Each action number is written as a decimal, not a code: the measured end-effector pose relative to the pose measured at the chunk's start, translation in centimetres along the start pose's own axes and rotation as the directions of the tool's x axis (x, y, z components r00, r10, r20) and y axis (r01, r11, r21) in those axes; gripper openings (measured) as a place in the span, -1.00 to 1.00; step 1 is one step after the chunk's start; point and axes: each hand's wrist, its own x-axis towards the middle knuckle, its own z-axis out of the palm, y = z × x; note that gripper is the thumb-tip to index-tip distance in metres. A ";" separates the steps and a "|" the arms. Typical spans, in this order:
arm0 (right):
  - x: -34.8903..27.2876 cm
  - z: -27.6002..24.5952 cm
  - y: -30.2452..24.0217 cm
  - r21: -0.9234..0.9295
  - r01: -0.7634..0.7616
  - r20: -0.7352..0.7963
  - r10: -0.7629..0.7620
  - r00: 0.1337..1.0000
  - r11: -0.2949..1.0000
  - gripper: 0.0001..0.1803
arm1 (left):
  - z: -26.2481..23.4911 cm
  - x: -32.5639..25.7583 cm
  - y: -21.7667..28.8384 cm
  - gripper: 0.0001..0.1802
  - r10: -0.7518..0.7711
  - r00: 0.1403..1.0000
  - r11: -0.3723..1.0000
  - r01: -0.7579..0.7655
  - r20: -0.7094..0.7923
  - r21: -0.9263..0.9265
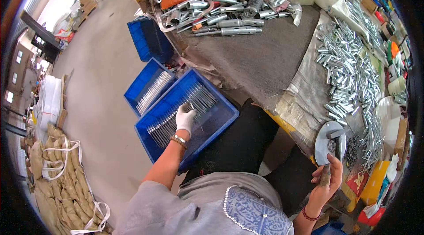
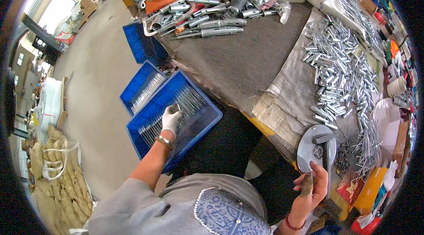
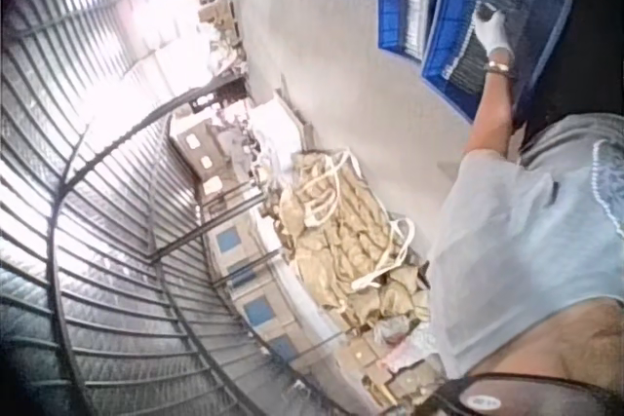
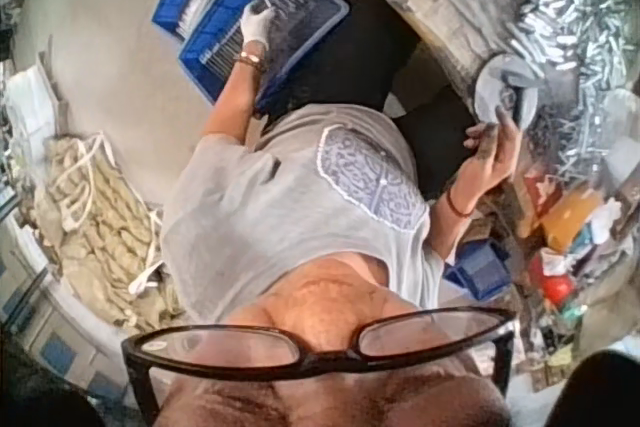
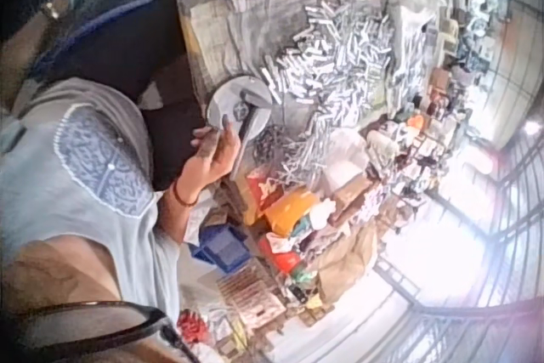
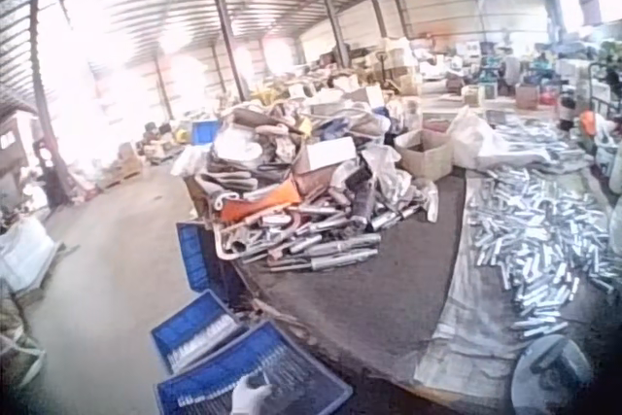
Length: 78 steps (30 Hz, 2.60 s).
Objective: The person assembles metal fasteners by inserting pins into metal sleeves, hammering them into place on an anvil, and placing the finished fasteners into a blue bin.
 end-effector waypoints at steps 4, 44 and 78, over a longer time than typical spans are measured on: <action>0.0 -0.4 0.4 0.007 0.019 0.028 -0.019 0.999 1.000 -0.64 | -0.7 5.5 -3.6 -0.38 -0.007 0.989 0.992 0.026 -0.151 0.121; 0.2 -5.4 -4.2 -0.310 0.404 0.128 -0.384 0.915 0.860 -0.69 | 23.0 -19.8 29.0 -0.56 0.521 0.063 0.407 -0.895 0.852 -0.183; 7.6 -14.3 -1.5 -0.866 -0.232 -0.317 -0.128 0.940 0.443 -0.72 | 17.0 -24.5 24.7 -0.82 0.560 -0.044 0.418 -0.847 0.827 -0.328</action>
